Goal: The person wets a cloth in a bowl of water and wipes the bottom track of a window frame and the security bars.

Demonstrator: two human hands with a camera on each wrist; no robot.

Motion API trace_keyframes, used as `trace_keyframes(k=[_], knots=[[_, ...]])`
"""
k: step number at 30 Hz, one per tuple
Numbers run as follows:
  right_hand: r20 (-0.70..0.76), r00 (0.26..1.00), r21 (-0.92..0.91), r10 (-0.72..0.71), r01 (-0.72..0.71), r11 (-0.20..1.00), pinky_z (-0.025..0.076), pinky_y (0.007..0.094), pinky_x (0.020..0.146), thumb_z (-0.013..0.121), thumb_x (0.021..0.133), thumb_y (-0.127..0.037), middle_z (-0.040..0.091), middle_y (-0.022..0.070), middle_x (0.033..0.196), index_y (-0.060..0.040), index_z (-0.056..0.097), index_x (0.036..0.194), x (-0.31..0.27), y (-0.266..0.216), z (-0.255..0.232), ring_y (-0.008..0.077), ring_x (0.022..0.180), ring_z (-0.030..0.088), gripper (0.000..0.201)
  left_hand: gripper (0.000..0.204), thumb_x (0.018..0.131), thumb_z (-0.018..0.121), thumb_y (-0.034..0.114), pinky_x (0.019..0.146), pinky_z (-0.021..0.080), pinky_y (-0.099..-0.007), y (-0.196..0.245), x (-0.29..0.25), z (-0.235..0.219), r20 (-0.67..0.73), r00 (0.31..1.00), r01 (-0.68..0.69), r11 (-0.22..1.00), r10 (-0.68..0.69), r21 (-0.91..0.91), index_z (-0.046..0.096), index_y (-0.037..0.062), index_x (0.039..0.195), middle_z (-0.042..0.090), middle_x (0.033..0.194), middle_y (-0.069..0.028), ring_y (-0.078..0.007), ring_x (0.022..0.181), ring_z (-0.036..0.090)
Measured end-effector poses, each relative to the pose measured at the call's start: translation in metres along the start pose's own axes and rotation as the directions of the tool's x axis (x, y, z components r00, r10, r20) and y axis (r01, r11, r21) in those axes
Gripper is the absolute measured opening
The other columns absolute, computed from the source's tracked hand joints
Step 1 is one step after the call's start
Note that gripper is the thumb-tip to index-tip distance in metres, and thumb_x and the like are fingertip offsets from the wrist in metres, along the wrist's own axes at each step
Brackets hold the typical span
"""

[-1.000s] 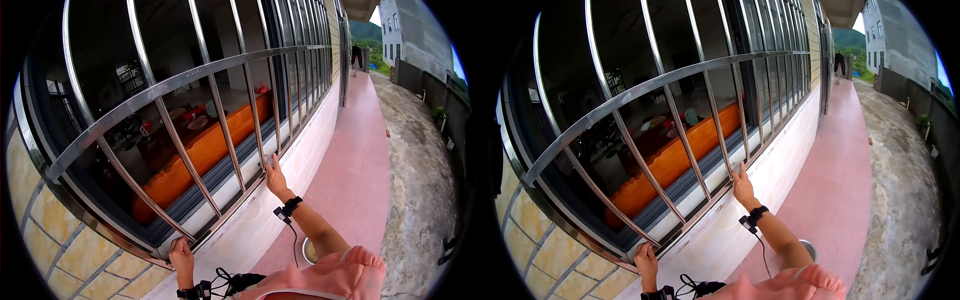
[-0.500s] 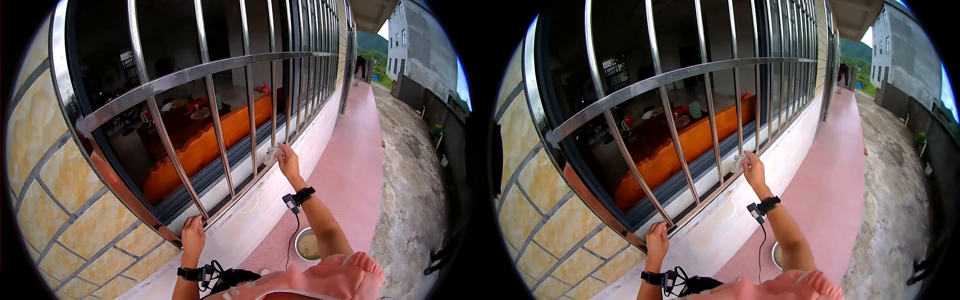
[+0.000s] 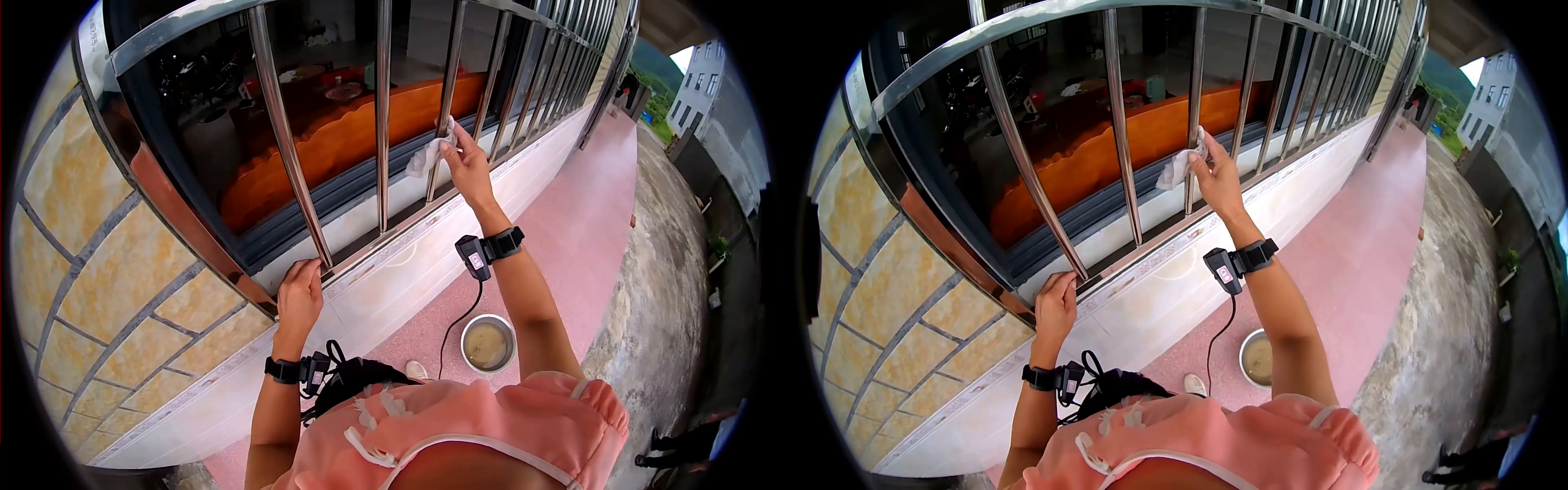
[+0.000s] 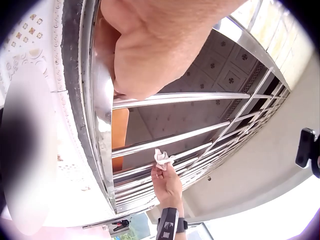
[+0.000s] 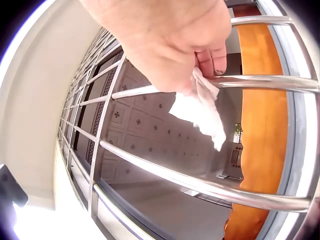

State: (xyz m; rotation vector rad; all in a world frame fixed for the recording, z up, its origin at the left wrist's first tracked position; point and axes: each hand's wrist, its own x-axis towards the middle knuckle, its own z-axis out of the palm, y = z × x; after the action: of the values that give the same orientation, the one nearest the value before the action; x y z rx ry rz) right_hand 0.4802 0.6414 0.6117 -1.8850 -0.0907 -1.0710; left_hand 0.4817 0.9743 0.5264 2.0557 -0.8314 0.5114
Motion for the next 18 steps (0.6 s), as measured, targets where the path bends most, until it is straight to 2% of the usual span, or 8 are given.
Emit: trace_keyframes(k=[1, 4, 8, 9, 12, 13, 16, 18], knots=[[0.023, 0.998, 0.013, 0.066, -0.067, 0.998, 0.046, 0.0274, 0.078, 0.058, 0.091, -0.017, 0.064, 0.0133, 0.102, 0.0008, 0.054, 0.122, 0.0, 0.003, -0.003, 0.0179, 0.091, 0.06, 0.036, 0.018, 0.084, 0.053, 0.0, 0.071, 0.05, -0.0393, 0.0, 0.002, 0.002, -0.007, 1.0, 0.011, 1.0, -0.011, 0.021, 0.062, -0.0004, 0.099, 0.063, 0.093, -0.017, -0.0369, 0.08, 0.061], [0.064, 0.985, -0.134, 0.159, -0.15, 0.98, 0.046, 0.0304, 0.075, 0.06, 0.089, -0.019, 0.063, 0.0178, 0.097, 0.0019, 0.058, 0.115, -0.021, 0.044, 0.003, 0.0235, 0.085, 0.06, 0.033, 0.017, 0.082, 0.054, -0.001, 0.07, 0.05, -0.0398, 0.001, 0.0, 0.006, -0.022, 0.998, 0.054, 0.996, -0.052, 0.066, 0.063, 0.0003, 0.097, 0.063, 0.092, -0.0165, -0.037, 0.08, 0.061], [0.121, 0.987, -0.274, 0.102, -0.066, 0.96, 0.046, 0.0383, 0.073, 0.067, 0.082, -0.015, 0.062, 0.0207, 0.091, 0.0015, 0.061, 0.108, -0.07, 0.093, 0.015, 0.0341, 0.084, 0.056, 0.031, 0.016, 0.081, 0.054, -0.001, 0.067, 0.05, -0.0401, 0.002, 0.002, 0.009, -0.063, 0.995, 0.079, 0.991, -0.073, 0.109, 0.064, 0.0007, 0.093, 0.063, 0.09, -0.0154, -0.0369, 0.077, 0.061], [0.093, 0.994, -0.283, -0.061, 0.085, 0.955, 0.044, 0.0407, 0.075, 0.067, 0.081, -0.013, 0.061, 0.0207, 0.089, 0.0024, 0.06, 0.106, -0.071, 0.091, 0.017, 0.0361, 0.087, 0.054, 0.03, 0.016, 0.081, 0.054, -0.001, 0.067, 0.05, -0.0399, 0.0, 0.002, 0.01, -0.069, 0.995, 0.085, 0.99, -0.077, 0.115, 0.064, 0.0008, 0.093, 0.063, 0.089, -0.0152, -0.0369, 0.076, 0.061], [0.137, 0.99, -0.322, 0.033, 0.013, 0.946, 0.043, 0.0428, 0.075, 0.065, 0.083, -0.012, 0.06, 0.021, 0.087, 0.004, 0.057, 0.103, -0.058, 0.079, 0.015, 0.0374, 0.084, 0.053, 0.027, 0.015, 0.081, 0.054, 0.0, 0.066, 0.05, -0.0392, 0.004, 0.002, 0.013, -0.065, 0.993, 0.11, 0.986, -0.103, 0.124, 0.064, 0.001, 0.093, 0.063, 0.088, -0.0149, -0.0366, 0.075, 0.061], [0.119, 0.992, -0.294, -0.037, 0.071, 0.953, 0.041, 0.0445, 0.072, 0.062, 0.085, -0.012, 0.058, 0.0216, 0.086, 0.005, 0.054, 0.1, -0.048, 0.07, 0.015, 0.0378, 0.082, 0.051, 0.025, 0.015, 0.081, 0.055, 0.0, 0.065, 0.05, -0.0389, 0.005, 0.002, 0.011, -0.058, 0.992, 0.119, 0.984, -0.112, 0.13, 0.064, 0.001, 0.093, 0.063, 0.088, -0.0149, -0.0365, 0.075, 0.061], [0.16, 0.987, -0.197, 0.001, 0.031, 0.98, 0.041, 0.0446, 0.073, 0.056, 0.09, -0.016, 0.056, 0.024, 0.086, 0.0041, 0.05, 0.094, -0.001, 0.042, 0.011, 0.0395, 0.083, 0.051, 0.022, 0.015, 0.081, 0.055, 0.0, 0.064, 0.049, -0.0384, 0.007, 0.003, 0.013, -0.087, 0.992, 0.104, 0.985, -0.092, 0.139, 0.064, 0.0009, 0.093, 0.063, 0.087, -0.0147, -0.0362, 0.074, 0.061], [0.184, 0.981, -0.111, -0.067, 0.088, 0.99, 0.042, 0.0437, 0.076, 0.054, 0.092, -0.018, 0.056, 0.0249, 0.09, 0.0039, 0.049, 0.096, 0.022, 0.03, 0.008, 0.0402, 0.086, 0.053, 0.023, 0.015, 0.081, 0.055, 0.0, 0.065, 0.05, -0.0377, 0.008, 0.002, 0.012, -0.082, 0.991, 0.116, 0.981, -0.104, 0.156, 0.064, 0.0005, 0.092, 0.064, 0.087, -0.0153, -0.0356, 0.073, 0.061]])
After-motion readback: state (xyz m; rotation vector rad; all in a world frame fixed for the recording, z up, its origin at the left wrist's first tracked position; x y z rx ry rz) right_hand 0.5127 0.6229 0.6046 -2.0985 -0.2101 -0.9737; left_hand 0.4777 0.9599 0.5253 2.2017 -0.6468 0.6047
